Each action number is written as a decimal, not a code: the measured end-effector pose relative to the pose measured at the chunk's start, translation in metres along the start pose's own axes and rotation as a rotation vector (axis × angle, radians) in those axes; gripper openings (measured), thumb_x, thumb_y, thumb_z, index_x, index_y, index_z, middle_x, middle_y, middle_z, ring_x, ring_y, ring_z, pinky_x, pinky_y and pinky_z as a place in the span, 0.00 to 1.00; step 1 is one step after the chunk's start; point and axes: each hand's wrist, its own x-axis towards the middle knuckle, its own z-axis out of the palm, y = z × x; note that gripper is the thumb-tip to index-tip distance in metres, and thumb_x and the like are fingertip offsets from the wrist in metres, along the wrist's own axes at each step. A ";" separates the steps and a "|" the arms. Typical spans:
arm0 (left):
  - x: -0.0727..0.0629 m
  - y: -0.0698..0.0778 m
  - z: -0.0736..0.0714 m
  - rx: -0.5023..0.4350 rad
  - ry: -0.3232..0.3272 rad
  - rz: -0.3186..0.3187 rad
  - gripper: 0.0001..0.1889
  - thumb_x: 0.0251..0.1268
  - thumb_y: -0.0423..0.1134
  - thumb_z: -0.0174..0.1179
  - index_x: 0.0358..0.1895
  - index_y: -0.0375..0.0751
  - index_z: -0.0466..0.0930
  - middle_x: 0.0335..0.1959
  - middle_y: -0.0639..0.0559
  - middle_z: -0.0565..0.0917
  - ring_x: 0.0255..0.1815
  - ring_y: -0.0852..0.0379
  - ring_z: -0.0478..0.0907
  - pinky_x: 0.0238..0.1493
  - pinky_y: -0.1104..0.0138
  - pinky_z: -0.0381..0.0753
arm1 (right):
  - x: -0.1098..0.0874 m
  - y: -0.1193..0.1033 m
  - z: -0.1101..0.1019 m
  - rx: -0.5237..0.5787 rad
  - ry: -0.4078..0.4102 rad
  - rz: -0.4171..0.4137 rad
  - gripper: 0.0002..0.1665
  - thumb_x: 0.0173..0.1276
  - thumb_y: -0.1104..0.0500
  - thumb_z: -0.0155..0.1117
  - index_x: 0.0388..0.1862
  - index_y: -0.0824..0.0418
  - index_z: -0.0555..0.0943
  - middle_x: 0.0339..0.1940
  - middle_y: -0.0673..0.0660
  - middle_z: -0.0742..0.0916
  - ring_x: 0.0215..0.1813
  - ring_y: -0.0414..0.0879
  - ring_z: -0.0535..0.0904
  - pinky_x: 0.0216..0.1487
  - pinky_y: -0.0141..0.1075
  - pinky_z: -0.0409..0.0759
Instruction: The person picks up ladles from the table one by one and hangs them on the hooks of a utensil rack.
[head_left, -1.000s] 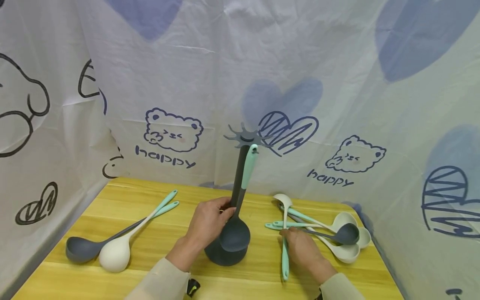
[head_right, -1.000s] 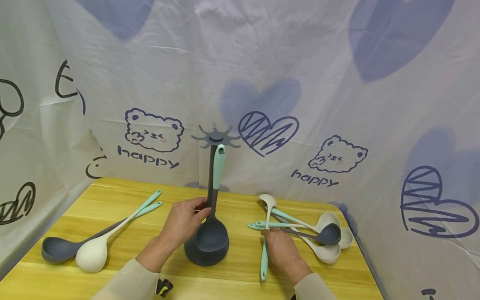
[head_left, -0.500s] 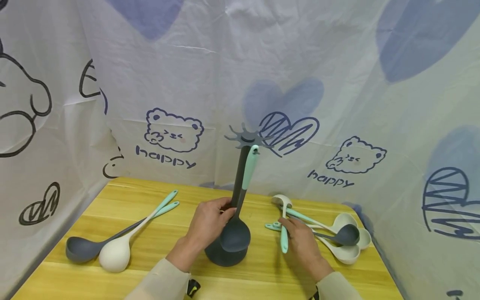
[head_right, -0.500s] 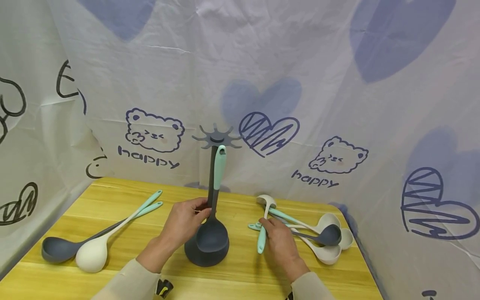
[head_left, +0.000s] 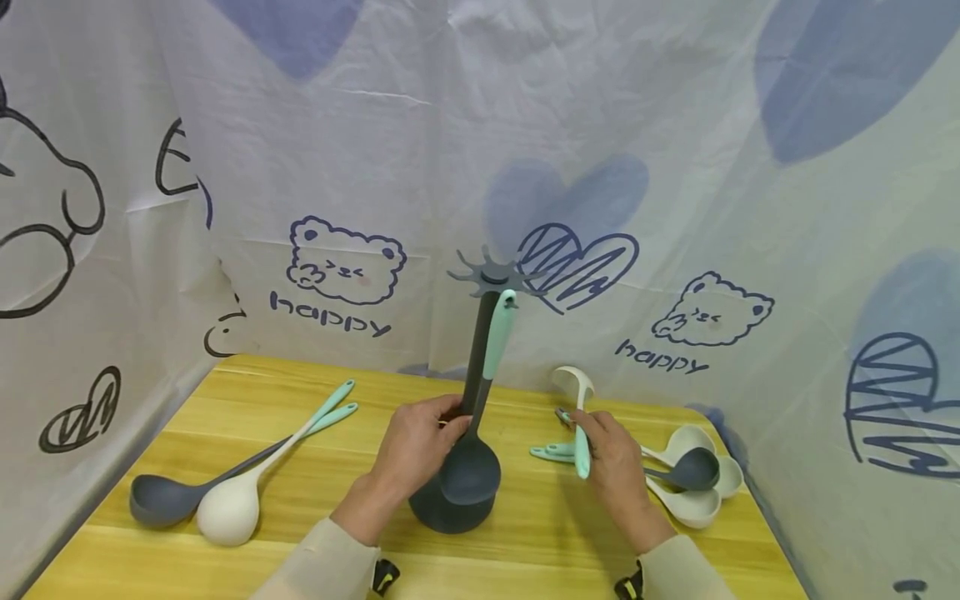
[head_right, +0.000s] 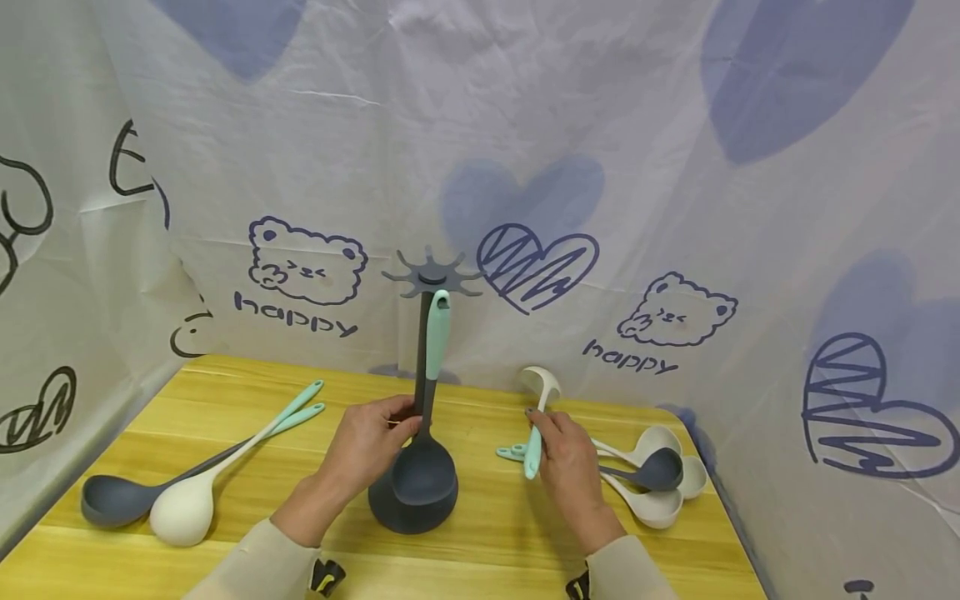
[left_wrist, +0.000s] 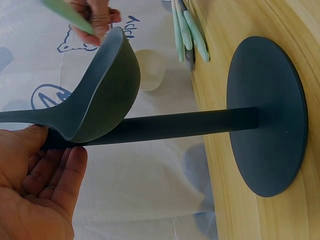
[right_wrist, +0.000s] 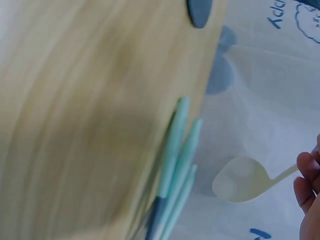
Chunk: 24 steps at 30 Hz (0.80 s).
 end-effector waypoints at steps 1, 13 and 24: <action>0.000 0.000 0.000 0.000 0.000 0.001 0.10 0.73 0.42 0.69 0.52 0.47 0.91 0.41 0.55 0.93 0.40 0.59 0.89 0.39 0.64 0.89 | 0.003 -0.002 -0.001 0.000 0.009 0.006 0.16 0.67 0.71 0.69 0.50 0.57 0.88 0.39 0.58 0.84 0.33 0.53 0.82 0.29 0.47 0.82; -0.001 0.000 -0.001 -0.006 -0.007 -0.011 0.10 0.72 0.43 0.70 0.52 0.48 0.91 0.41 0.56 0.92 0.40 0.60 0.88 0.40 0.64 0.89 | 0.030 -0.025 -0.015 0.187 0.134 0.048 0.09 0.78 0.64 0.64 0.53 0.63 0.86 0.52 0.61 0.89 0.49 0.56 0.88 0.43 0.47 0.85; -0.001 0.000 -0.001 -0.009 -0.011 -0.013 0.09 0.72 0.43 0.70 0.50 0.49 0.91 0.40 0.57 0.92 0.38 0.62 0.86 0.39 0.65 0.88 | 0.058 -0.050 -0.027 0.367 0.101 0.369 0.06 0.77 0.65 0.66 0.50 0.62 0.85 0.36 0.55 0.91 0.38 0.50 0.90 0.39 0.21 0.81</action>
